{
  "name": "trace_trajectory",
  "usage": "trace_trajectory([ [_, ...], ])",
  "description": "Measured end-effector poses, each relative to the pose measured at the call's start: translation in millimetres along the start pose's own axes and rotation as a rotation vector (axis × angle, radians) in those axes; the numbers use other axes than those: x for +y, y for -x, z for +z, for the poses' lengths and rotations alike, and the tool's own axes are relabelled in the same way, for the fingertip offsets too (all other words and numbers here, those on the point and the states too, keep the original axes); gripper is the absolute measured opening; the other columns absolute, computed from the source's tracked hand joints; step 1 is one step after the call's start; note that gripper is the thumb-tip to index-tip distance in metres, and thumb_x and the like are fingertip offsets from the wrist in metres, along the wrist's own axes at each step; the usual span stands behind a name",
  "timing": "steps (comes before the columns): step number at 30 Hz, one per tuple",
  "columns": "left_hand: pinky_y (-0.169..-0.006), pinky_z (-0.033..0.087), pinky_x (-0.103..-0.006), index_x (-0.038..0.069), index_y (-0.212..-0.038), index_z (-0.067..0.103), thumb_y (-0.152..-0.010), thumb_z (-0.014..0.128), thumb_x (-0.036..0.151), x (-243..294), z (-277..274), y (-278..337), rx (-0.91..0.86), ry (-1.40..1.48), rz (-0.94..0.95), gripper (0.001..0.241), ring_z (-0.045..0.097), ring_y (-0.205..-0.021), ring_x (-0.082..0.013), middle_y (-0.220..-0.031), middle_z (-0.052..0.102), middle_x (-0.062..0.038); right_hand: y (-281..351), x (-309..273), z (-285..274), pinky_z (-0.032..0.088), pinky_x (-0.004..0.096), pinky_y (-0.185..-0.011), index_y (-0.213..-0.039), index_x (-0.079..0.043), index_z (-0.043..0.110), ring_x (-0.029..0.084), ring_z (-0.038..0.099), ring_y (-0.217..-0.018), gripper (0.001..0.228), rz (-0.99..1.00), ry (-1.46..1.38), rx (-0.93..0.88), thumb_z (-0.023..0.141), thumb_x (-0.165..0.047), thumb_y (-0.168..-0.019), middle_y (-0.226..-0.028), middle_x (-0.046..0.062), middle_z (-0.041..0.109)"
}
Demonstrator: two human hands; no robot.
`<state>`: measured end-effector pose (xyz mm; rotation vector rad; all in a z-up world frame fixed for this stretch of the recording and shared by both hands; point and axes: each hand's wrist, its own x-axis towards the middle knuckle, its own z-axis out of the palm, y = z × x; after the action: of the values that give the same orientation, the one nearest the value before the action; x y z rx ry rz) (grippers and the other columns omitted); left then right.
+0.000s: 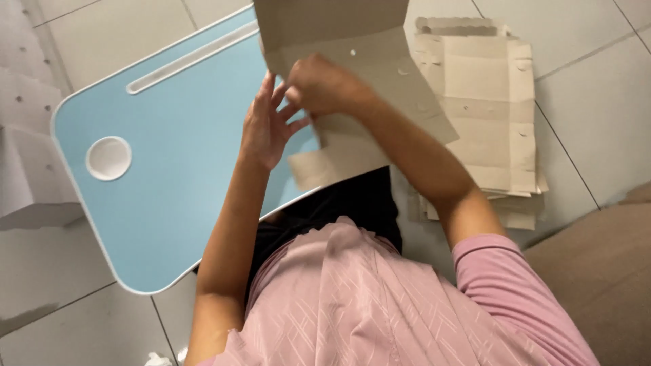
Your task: The person is folding and assembling cardboard boxes from flat templates on a small portable table.
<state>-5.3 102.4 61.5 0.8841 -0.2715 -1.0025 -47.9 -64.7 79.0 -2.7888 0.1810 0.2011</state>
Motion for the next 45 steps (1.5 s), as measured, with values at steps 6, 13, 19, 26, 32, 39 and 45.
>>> trace_trajectory([
  [6, -0.095, 0.058, -0.0527, 0.02, -0.167, 0.009, -0.107, 0.06, 0.032, 19, -96, 58, 0.188, -0.362, 0.185, 0.079, 0.054, -0.139, -0.0447, -0.167, 0.026, -0.026, -19, -76, 57, 0.056, 0.053, -0.086, -0.099, -0.003, 0.076, 0.046, 0.071, -0.099, 0.053, -0.415, -0.461, 0.132, 0.043, -0.042, -0.11, -0.105, 0.023, 0.075],
  [13, -0.127, 0.022, -0.0565, 0.004, -0.166, 0.017, -0.097, 0.067, 0.014, 15, -146, 98, 0.613, -1.575, 0.7, 0.085, 0.018, -0.157, -0.0454, -0.17, 0.014, -0.026, -36, -66, 121, 0.046, 0.052, -0.099, -0.147, -0.022, 0.058, 0.031, 0.048, -0.142, 0.049, -0.427, 0.004, 0.388, 0.039, -0.05, -0.111, -0.153, 0.01, 0.053],
  [19, -0.117, 0.014, -0.0737, 0.017, -0.163, 0.036, -0.103, 0.057, 0.051, -17, -142, 100, 0.376, -1.936, 0.279, 0.071, 0.006, -0.155, -0.0499, -0.172, 0.008, -0.022, -25, -80, 125, 0.028, 0.056, -0.113, -0.154, -0.019, 0.052, 0.033, 0.036, -0.15, 0.049, -0.342, 0.138, 0.356, 0.042, -0.042, -0.113, -0.162, 0.016, 0.042],
  [26, -0.121, 0.003, -0.0652, 0.017, -0.166, 0.023, -0.101, 0.037, 0.07, -14, -140, 106, 0.336, -1.984, 0.039, 0.085, -0.01, -0.155, -0.0455, -0.171, -0.002, -0.025, 1, -68, 112, 0.027, 0.055, -0.118, -0.153, -0.006, 0.05, 0.033, 0.037, -0.151, 0.063, -0.411, 0.16, 0.281, 0.035, -0.051, -0.112, -0.162, 0.021, 0.041],
  [32, -0.122, 0.018, -0.061, 0.004, -0.162, 0.031, -0.104, 0.042, 0.06, -32, -155, 119, 0.332, -2.055, 0.269, 0.081, 0.007, -0.157, -0.0426, -0.171, 0.009, -0.026, 78, -31, 105, 0.032, 0.053, -0.118, -0.152, -0.003, 0.049, 0.034, 0.042, -0.149, 0.086, -0.429, 0.394, 0.296, 0.04, -0.07, -0.098, -0.163, 0.02, 0.042],
  [39, -0.121, 0.02, -0.061, 0.005, -0.163, 0.026, -0.084, 0.051, 0.079, -32, -144, 180, 0.066, -2.067, 0.362, 0.111, 0.015, -0.157, -0.0414, -0.171, 0.017, -0.023, 152, 13, 121, 0.027, 0.05, -0.121, -0.161, -0.012, 0.039, 0.029, 0.03, -0.155, 0.102, -0.284, 0.313, 0.335, 0.056, -0.072, -0.08, -0.171, 0.009, 0.032],
  [45, -0.121, 0.021, -0.0557, 0.012, -0.159, 0.04, -0.089, 0.067, 0.053, -49, -155, 197, 0.119, -2.101, 0.541, 0.085, 0.027, -0.155, -0.0347, -0.166, 0.034, -0.015, 163, 15, 121, 0.029, 0.043, -0.122, -0.152, -0.026, 0.053, 0.023, 0.037, -0.152, 0.074, -0.262, 0.138, 0.391, 0.069, -0.054, -0.086, -0.165, 0.0, 0.044],
])
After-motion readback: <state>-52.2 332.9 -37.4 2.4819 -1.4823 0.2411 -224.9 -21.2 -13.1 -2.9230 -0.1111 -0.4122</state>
